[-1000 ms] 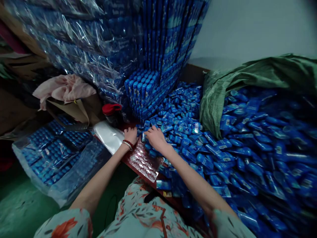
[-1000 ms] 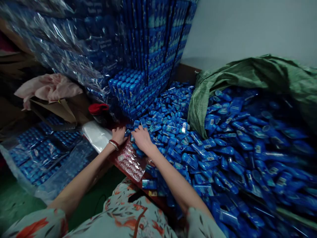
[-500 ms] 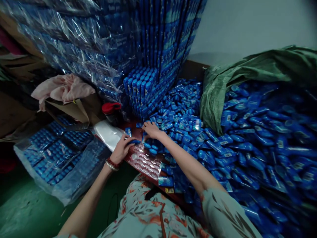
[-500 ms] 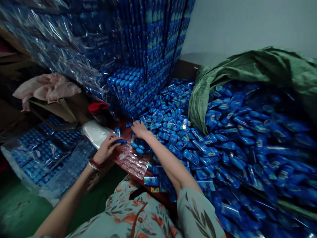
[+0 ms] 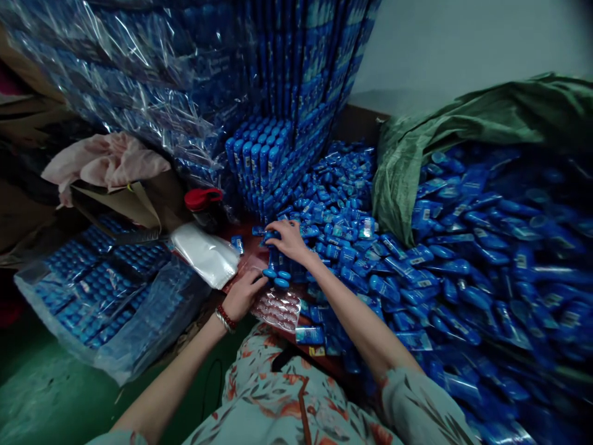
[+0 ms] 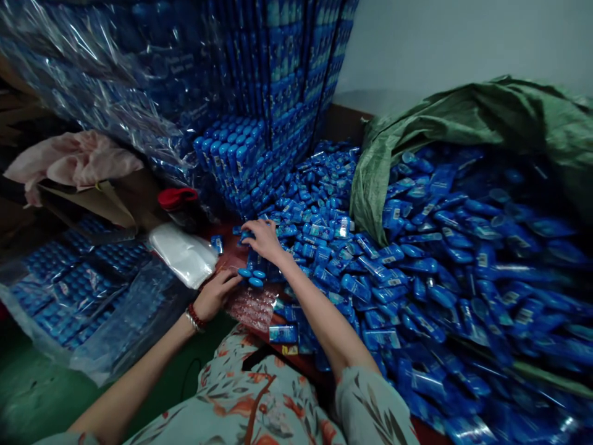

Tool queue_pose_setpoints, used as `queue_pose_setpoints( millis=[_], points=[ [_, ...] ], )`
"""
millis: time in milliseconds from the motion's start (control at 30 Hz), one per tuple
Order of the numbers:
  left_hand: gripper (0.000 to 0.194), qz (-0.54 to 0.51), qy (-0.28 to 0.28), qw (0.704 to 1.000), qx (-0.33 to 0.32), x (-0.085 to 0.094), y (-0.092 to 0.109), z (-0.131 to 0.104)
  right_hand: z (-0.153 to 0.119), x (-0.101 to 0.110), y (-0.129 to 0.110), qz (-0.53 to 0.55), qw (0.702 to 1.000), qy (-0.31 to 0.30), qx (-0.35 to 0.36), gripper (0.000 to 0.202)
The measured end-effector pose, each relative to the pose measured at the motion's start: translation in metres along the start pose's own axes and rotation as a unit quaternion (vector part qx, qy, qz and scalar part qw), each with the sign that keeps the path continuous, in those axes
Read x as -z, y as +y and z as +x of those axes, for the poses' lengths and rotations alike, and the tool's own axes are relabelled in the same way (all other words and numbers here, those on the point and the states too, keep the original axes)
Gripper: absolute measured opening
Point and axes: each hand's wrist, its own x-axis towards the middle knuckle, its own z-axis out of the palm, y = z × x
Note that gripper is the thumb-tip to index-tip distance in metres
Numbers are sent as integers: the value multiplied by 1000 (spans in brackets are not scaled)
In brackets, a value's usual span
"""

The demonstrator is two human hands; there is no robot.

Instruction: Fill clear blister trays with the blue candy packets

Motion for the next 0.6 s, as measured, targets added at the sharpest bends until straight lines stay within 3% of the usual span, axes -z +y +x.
queue_pose_setpoints(
  millis=[100,200,267,367,500,600],
  points=[
    [32,64,-57,996,-34,2,2,6,-34,31,-17,107,983,143,-49,20],
    [30,98,-106,988,-57,5,2,17,-90,44,-36,189,958,180,-118,24],
    [30,94,-120,986,-63,7,0,24,-128,34,-46,186,955,185,-141,20],
    [31,52,-116,989,-74,10,-6,27,-170,2,-54,136,959,199,-152,14],
    [37,19,-111,988,-104,12,-14,22,-190,-38,-49,83,966,218,-110,23],
    [43,14,-125,986,-113,12,-15,16,-192,-51,-41,34,981,186,-53,29]
  ],
)
